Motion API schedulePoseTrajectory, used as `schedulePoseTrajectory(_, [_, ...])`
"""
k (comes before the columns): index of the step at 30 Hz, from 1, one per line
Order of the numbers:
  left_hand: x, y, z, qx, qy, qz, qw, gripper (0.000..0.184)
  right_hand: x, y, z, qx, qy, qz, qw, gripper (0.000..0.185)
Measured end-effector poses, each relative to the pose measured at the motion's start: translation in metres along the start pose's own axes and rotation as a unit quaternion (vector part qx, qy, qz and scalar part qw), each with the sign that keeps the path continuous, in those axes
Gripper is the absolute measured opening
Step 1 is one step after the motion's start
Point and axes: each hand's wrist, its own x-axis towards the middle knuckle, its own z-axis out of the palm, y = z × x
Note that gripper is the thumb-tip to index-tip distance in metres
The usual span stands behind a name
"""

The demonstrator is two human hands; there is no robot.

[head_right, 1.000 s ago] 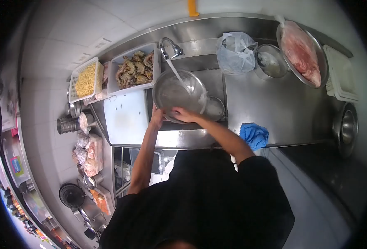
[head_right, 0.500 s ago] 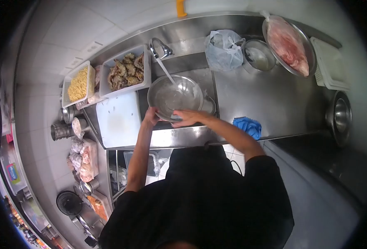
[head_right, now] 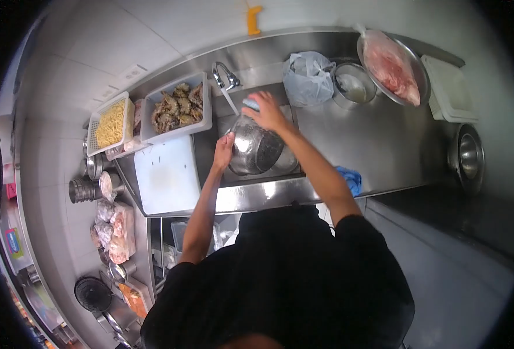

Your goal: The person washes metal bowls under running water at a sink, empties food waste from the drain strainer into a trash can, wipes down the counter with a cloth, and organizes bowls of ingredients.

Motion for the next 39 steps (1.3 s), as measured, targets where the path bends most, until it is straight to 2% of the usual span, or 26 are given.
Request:
schedulePoseTrajectory(2, [0.003, -0.01, -0.002, -0.093, 0.03, -0.062, 0.993, 0.038, -0.04, -0.028, 0.029, -0.016, 0.1, 0.013, 0.995, 0.046])
schedulePoseTrajectory(7, [-0.014, -0.025, -0.007, -0.197, 0.111, -0.021, 0.974, 0.037, -0.078, -0.072, 0.047, 0.042, -0.05, -0.096, 0.993, 0.051])
schedulePoseTrajectory(9, [-0.029, -0.004, -0.005, -0.126, 0.131, -0.026, 0.983, 0.036, -0.049, -0.034, 0.049, 0.161, -0.002, 0.095, 0.982, 0.047])
schedulePoseTrajectory(10, [-0.038, 0.004, -0.003, -0.088, 0.138, -0.031, 0.986, 0.035, -0.035, -0.009, 0.054, 0.218, 0.023, 0.194, 0.956, 0.045])
schedulePoseTrajectory(12, [-0.045, 0.008, 0.0, -0.127, 0.156, -0.027, 0.979, 0.034, -0.05, 0.076, 0.098, 0.3, 0.058, 0.359, 0.882, 0.046])
schedulePoseTrajectory(14, [-0.039, 0.014, 0.003, -0.146, 0.188, 0.003, 0.971, 0.035, -0.101, 0.094, 0.138, 0.318, 0.066, 0.483, 0.813, 0.046])
schedulePoseTrajectory(15, [-0.035, 0.02, 0.01, -0.171, 0.205, -0.001, 0.964, 0.037, -0.129, 0.09, 0.159, 0.309, 0.067, 0.527, 0.789, 0.047])
schedulePoseTrajectory(18, [-0.022, -0.014, 0.003, -0.069, 0.147, -0.018, 0.987, 0.04, -0.187, 0.071, 0.235, 0.238, 0.063, 0.602, 0.76, 0.048])
schedulePoseTrajectory(19, [-0.017, -0.014, 0.007, -0.012, 0.166, 0.021, 0.986, 0.04, -0.187, 0.063, 0.252, 0.197, 0.078, 0.59, 0.779, 0.048])
schedulePoseTrajectory(20, [-0.009, -0.007, 0.013, -0.021, 0.154, 0.034, 0.987, 0.04, -0.18, 0.055, 0.261, 0.156, 0.101, 0.565, 0.804, 0.049])
schedulePoseTrajectory(22, [-0.007, 0.008, 0.013, -0.037, 0.135, 0.045, 0.989, 0.041, -0.141, 0.023, 0.207, 0.085, 0.13, 0.456, 0.876, 0.047])
schedulePoseTrajectory(23, [0.014, -0.036, 0.001, 0.003, 0.104, 0.022, 0.994, 0.041, -0.118, 0.006, 0.165, 0.136, 0.099, 0.427, 0.889, 0.047])
schedulePoseTrajectory(25, [0.041, -0.051, -0.004, 0.111, 0.051, 0.043, 0.992, 0.039, -0.072, -0.031, 0.08, 0.245, 0.032, 0.37, 0.895, 0.047])
schedulePoseTrajectory(26, [0.053, -0.056, -0.007, 0.166, 0.027, 0.051, 0.985, 0.039, -0.063, -0.011, 0.075, 0.189, 0.084, 0.336, 0.919, 0.047])
schedulePoseTrajectory(27, [0.065, -0.064, -0.005, 0.12, 0.03, 0.023, 0.992, 0.037, -0.054, 0.009, 0.069, 0.124, 0.136, 0.305, 0.934, 0.047])
schedulePoseTrajectory(28, [0.077, -0.072, 0.0, 0.076, 0.031, -0.005, 0.997, 0.035, -0.04, 0.0, 0.021, 0.103, 0.182, 0.375, 0.903, 0.046])
schedulePoseTrajectory(29, [0.091, -0.074, 0.001, 0.029, 0.033, -0.03, 0.999, 0.035, -0.042, 0.047, 0.004, 0.004, 0.278, 0.258, 0.925, 0.047])
schedulePoseTrajectory(30, [0.105, -0.073, -0.006, 0.015, -0.014, -0.038, 0.999, 0.036, -0.043, 0.075, -0.032, 0.013, 0.318, 0.296, 0.901, 0.047])
schedulePoseTrajectory(32, [0.125, -0.069, -0.019, -0.015, -0.111, -0.055, 0.992, 0.038, -0.044, 0.086, -0.115, -0.025, 0.38, 0.359, 0.852, 0.052])
schedulePoseTrajectory(34, [0.136, -0.058, -0.021, -0.005, -0.119, -0.067, 0.991, 0.032, -0.063, 0.154, -0.154, -0.081, 0.374, 0.361, 0.85, 0.055])
schedulePoseTrajectory(36, [0.146, -0.045, -0.023, 0.005, -0.128, -0.078, 0.989, 0.027, -0.083, 0.175, -0.168, -0.232, 0.349, 0.37, 0.829, 0.055])
schedulePoseTrajectory(37, [0.148, -0.034, -0.025, 0.06, -0.154, -0.054, 0.985, 0.025, -0.082, 0.167, -0.171, -0.306, 0.332, 0.37, 0.812, 0.055])
schedulePoseTrajectory(38, [0.147, -0.025, -0.025, 0.105, -0.154, -0.027, 0.982, 0.026, -0.083, 0.156, -0.167, -0.282, 0.288, 0.349, 0.846, 0.054])
schedulePoseTrajectory(39, [0.138, -0.002, -0.021, 0.15, -0.155, 0.001, 0.976, 0.028, -0.076, 0.112, -0.164, -0.257, 0.241, 0.327, 0.877, 0.054])
